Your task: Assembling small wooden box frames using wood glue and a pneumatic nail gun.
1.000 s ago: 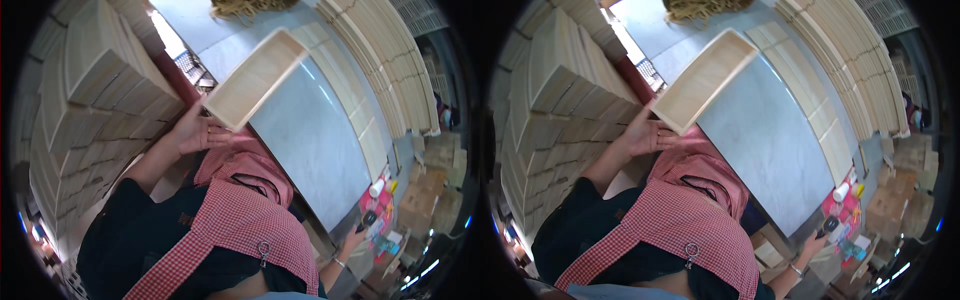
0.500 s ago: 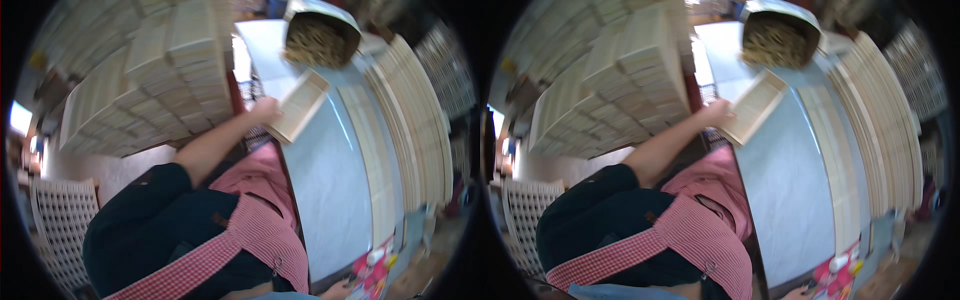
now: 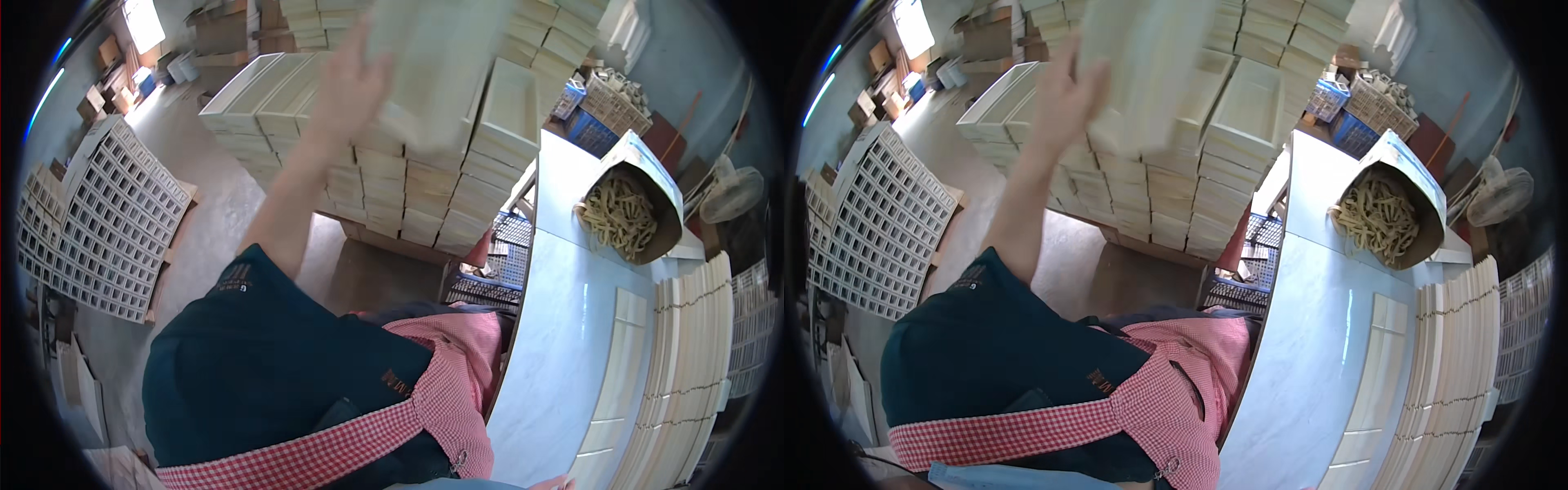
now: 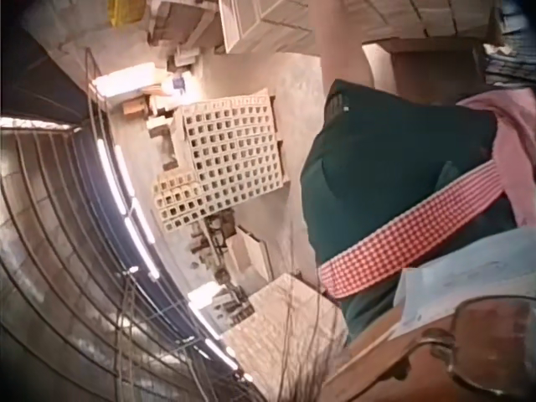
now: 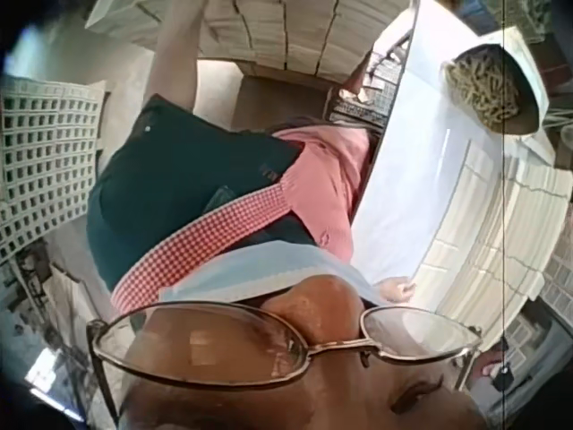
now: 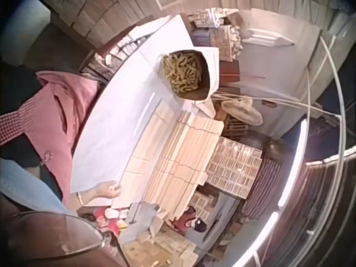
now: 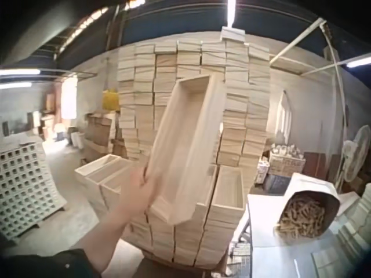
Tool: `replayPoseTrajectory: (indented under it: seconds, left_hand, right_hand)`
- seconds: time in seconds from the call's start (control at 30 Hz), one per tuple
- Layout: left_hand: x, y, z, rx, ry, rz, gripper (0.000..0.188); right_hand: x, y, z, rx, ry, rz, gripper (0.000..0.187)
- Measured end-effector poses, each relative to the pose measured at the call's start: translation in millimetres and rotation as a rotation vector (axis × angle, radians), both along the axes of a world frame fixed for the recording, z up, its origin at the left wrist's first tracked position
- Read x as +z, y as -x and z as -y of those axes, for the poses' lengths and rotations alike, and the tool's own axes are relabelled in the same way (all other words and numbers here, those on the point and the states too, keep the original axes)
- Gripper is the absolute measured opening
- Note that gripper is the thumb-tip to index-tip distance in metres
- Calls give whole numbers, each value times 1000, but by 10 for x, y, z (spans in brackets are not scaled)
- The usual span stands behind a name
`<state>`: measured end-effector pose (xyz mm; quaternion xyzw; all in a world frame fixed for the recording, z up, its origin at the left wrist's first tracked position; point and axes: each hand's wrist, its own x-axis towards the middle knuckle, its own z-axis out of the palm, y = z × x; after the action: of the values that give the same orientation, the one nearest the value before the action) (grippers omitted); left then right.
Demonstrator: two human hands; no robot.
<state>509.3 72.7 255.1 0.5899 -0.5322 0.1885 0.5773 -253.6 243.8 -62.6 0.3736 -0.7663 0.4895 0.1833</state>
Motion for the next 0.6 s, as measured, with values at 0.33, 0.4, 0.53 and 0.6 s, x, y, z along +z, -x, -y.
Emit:
replayPoseTrajectory:
  seconds: [0.33, 0.4, 0.53, 0.6]
  left_hand:
    - [-509, -1334, 305, 229, -712, -267, 49]
    - [-506, -1304, 333, 203, -695, -282, 48]
    - [-552, -1326, 419, 163, -614, -262, 47]
    - [-587, -1376, 380, 254, -629, -162, 49]
  right_hand:
    - [671, -1217, 359, 126, -236, 147, 37]
    - [626, -1174, 274, 110, -254, 93, 36]
    - [667, -1215, 50, 48, -396, 31, 37]
    - [909, -1511, 127, 72, -434, 149, 39]
